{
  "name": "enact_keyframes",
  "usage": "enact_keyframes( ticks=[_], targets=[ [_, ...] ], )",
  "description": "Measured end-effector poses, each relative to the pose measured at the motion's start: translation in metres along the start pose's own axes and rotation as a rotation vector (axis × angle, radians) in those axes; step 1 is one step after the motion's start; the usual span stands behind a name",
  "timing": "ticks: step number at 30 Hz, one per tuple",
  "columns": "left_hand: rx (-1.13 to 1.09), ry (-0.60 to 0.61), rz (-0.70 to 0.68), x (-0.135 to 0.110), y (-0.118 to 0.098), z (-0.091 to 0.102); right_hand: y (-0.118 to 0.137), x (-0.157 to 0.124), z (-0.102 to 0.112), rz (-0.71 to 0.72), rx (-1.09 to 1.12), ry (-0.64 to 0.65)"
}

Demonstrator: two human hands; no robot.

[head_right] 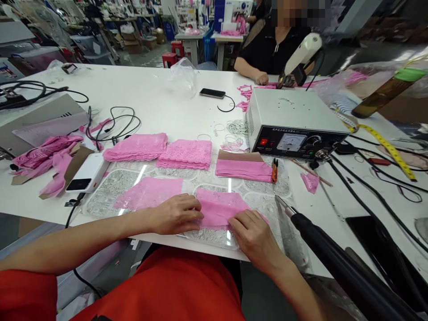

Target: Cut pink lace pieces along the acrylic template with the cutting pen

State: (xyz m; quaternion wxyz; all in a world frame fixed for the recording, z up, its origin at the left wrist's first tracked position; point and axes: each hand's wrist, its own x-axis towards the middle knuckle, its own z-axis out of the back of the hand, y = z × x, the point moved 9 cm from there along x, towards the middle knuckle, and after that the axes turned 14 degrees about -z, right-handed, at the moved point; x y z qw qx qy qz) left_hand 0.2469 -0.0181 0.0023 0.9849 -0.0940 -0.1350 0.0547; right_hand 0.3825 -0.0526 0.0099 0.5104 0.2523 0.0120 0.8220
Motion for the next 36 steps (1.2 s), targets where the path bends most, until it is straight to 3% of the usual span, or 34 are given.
enact_keyframes(
  ticks=[14, 27, 36],
  targets=[
    [-0.067, -0.003, 0.055, 0.003, 0.002, -0.006, 0.002, 0.000, 0.002, 0.026, -0.005, -0.010],
    [-0.235, 0.011, 0.194, 0.008, 0.016, -0.004, -0.010, 0.005, 0.004, -0.071, 0.146, 0.056],
    [-0.307, 0.048, 0.248, 0.014, 0.023, 0.000, -0.010, 0.007, 0.004, -0.059, 0.128, 0.081]
  ],
)
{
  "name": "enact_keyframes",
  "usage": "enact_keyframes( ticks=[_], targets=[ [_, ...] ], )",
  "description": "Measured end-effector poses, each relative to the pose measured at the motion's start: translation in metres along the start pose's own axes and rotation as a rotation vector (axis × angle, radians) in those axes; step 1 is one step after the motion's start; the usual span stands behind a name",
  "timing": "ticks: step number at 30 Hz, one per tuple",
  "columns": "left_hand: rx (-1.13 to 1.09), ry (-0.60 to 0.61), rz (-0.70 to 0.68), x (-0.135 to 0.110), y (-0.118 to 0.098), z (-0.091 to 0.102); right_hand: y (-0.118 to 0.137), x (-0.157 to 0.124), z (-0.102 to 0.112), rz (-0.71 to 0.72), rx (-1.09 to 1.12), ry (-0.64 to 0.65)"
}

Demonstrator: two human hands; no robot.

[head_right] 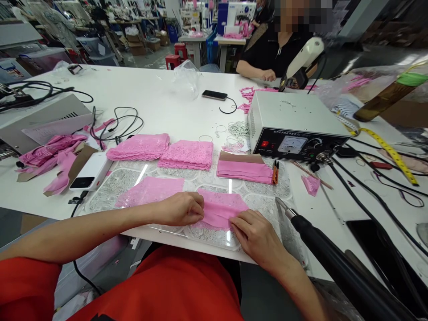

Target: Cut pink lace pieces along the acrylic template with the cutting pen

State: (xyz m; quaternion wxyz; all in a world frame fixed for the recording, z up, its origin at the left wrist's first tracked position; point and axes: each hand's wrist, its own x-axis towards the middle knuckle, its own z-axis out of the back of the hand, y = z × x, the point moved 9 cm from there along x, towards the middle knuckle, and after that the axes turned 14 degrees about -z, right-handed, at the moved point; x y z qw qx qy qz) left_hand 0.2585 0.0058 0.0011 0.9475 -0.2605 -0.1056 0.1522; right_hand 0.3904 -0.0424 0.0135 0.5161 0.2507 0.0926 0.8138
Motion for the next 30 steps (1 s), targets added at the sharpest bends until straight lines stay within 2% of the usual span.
enact_keyframes(
  ticks=[6, 13, 20, 30],
  targets=[
    [-0.029, 0.026, -0.001, 0.003, 0.004, -0.003, 0.011, 0.004, 0.000, -0.005, 0.019, 0.014],
    [-0.034, 0.035, -0.007, 0.004, 0.006, -0.005, 0.038, 0.024, -0.019, -0.020, 0.202, 0.050],
    [-0.022, 0.034, -0.009, 0.003, 0.006, -0.006, 0.032, 0.032, -0.040, -0.078, 0.257, 0.113],
    [-0.011, 0.056, 0.003, 0.004, 0.007, -0.006, 0.019, 0.034, -0.046, -0.224, 0.341, 0.213]
  ],
)
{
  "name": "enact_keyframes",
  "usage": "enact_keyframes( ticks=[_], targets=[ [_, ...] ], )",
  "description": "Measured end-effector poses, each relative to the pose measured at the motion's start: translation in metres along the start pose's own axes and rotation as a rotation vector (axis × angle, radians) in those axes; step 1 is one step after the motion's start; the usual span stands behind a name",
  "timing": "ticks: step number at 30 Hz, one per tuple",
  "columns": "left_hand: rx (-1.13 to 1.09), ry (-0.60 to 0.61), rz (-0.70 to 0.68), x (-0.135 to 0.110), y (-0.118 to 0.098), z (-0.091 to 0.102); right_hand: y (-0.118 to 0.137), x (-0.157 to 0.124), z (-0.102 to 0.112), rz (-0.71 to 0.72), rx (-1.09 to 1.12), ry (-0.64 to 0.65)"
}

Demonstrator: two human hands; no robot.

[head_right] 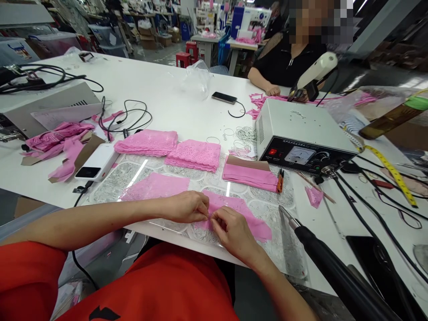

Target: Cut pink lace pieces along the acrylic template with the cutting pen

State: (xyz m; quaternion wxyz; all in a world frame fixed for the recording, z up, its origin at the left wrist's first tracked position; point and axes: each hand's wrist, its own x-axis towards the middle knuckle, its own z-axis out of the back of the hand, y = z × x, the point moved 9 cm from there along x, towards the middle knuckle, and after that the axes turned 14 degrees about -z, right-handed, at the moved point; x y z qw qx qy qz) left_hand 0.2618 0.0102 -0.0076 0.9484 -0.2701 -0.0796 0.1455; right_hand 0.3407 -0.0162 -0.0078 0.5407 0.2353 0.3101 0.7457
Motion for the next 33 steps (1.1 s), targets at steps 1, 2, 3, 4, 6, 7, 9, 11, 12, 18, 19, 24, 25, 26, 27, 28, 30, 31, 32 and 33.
enact_keyframes(
  ticks=[1, 2, 3, 4, 6, 7, 9, 11, 12, 18, 19, 24, 25, 26, 27, 28, 30, 31, 32, 33],
  targets=[
    [-0.001, 0.003, 0.003, 0.000, -0.001, 0.001, -0.001, 0.000, 0.001, -0.015, 0.017, 0.010],
    [-0.001, 0.006, 0.007, -0.001, -0.002, 0.001, -0.002, 0.000, 0.003, -0.030, 0.034, 0.018],
    [0.001, 0.007, 0.012, -0.002, -0.002, 0.002, -0.003, 0.000, 0.005, -0.042, 0.048, 0.023],
    [0.007, 0.004, 0.020, -0.003, -0.003, 0.004, -0.005, -0.001, 0.008, -0.051, 0.056, 0.021],
    [0.032, -0.010, 0.043, -0.005, -0.003, 0.007, -0.008, -0.003, 0.016, -0.052, 0.039, -0.012],
    [0.052, -0.020, 0.055, -0.006, -0.003, 0.008, -0.010, -0.005, 0.021, -0.043, 0.015, -0.040],
    [0.098, -0.034, 0.074, -0.006, -0.002, 0.009, -0.013, -0.009, 0.029, -0.023, -0.060, -0.105],
    [0.138, -0.032, 0.079, -0.005, 0.000, 0.007, -0.018, -0.012, 0.033, -0.015, -0.152, -0.152],
    [0.152, -0.026, 0.079, -0.003, 0.001, 0.006, -0.021, -0.013, 0.034, -0.021, -0.195, -0.164],
    [0.181, 0.004, 0.088, 0.004, 0.007, 0.004, -0.033, -0.019, 0.042, -0.026, -0.269, -0.194],
    [0.182, 0.008, 0.087, 0.004, 0.008, 0.004, -0.033, -0.021, 0.044, -0.015, -0.271, -0.196],
    [0.211, 0.023, 0.075, 0.005, 0.009, 0.004, -0.043, -0.026, 0.051, -0.025, -0.259, -0.179],
    [0.227, 0.024, 0.070, 0.006, 0.009, 0.004, -0.045, -0.025, 0.051, -0.036, -0.244, -0.171],
    [0.244, 0.023, 0.060, 0.006, 0.009, 0.004, -0.048, -0.025, 0.052, -0.051, -0.226, -0.166],
    [0.261, 0.022, 0.047, 0.007, 0.008, 0.004, -0.051, -0.023, 0.053, -0.070, -0.208, -0.166],
    [0.274, 0.021, 0.033, 0.008, 0.006, 0.004, -0.055, -0.021, 0.054, -0.094, -0.187, -0.171],
    [0.316, 0.020, -0.020, 0.010, 0.000, 0.005, -0.063, -0.015, 0.058, -0.152, -0.129, -0.194],
    [0.352, 0.018, -0.066, 0.010, -0.004, 0.006, -0.068, -0.012, 0.061, -0.182, -0.100, -0.210],
    [0.395, 0.016, -0.124, 0.011, -0.010, 0.007, -0.073, -0.009, 0.064, -0.208, -0.075, -0.232],
    [0.437, 0.016, -0.185, 0.011, -0.015, 0.007, -0.077, -0.006, 0.068, -0.231, -0.055, -0.260]
  ],
)
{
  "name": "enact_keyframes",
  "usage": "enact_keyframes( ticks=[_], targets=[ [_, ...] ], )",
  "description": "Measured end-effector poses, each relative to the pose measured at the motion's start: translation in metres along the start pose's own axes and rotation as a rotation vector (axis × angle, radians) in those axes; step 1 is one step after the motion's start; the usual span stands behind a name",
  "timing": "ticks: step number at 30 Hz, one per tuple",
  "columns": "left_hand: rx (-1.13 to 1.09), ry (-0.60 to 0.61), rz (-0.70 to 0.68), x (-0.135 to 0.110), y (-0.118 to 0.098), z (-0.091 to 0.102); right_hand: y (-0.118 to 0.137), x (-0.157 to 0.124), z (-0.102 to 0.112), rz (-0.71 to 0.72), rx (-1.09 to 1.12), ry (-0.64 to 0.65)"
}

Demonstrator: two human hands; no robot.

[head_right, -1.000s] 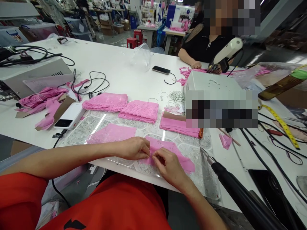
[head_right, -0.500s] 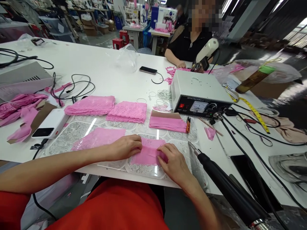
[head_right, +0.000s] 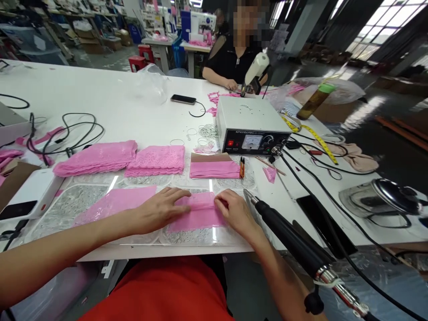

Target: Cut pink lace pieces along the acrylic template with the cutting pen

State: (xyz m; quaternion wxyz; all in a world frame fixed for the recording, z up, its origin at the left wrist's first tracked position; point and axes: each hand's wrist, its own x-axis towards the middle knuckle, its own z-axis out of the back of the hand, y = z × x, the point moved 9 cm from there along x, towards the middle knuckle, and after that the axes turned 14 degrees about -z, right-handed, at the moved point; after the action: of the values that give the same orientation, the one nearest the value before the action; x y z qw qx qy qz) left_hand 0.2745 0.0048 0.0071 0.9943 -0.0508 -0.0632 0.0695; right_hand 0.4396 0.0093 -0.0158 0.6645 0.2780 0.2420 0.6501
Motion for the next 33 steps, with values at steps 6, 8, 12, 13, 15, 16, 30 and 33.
enact_keyframes(
  ticks=[6, 8, 12, 13, 15, 16, 30, 33],
  targets=[
    [0.046, 0.035, -0.059, -0.001, -0.001, -0.002, -0.008, -0.002, 0.023, -0.044, 0.062, -0.113],
    [0.009, 0.060, -0.027, -0.002, 0.003, -0.005, -0.004, -0.012, 0.025, 0.012, 0.061, -0.087],
    [-0.043, 0.078, -0.005, -0.002, 0.007, -0.007, -0.003, -0.026, 0.024, 0.074, 0.018, -0.046],
    [-0.055, 0.074, 0.001, -0.001, 0.008, -0.007, -0.004, -0.027, 0.023, 0.077, 0.007, -0.037],
    [-0.082, 0.071, 0.014, -0.001, 0.010, -0.008, -0.002, -0.026, 0.019, 0.090, -0.019, -0.025],
    [-0.093, 0.078, 0.021, -0.001, 0.011, -0.009, -0.002, -0.024, 0.016, 0.093, -0.041, -0.019],
    [-0.107, 0.199, 0.132, -0.002, 0.028, -0.014, 0.013, -0.016, 0.006, 0.134, -0.146, 0.025],
    [-0.090, 0.230, 0.124, 0.000, 0.029, -0.015, -0.001, -0.006, 0.008, 0.015, -0.175, -0.075]
  ],
)
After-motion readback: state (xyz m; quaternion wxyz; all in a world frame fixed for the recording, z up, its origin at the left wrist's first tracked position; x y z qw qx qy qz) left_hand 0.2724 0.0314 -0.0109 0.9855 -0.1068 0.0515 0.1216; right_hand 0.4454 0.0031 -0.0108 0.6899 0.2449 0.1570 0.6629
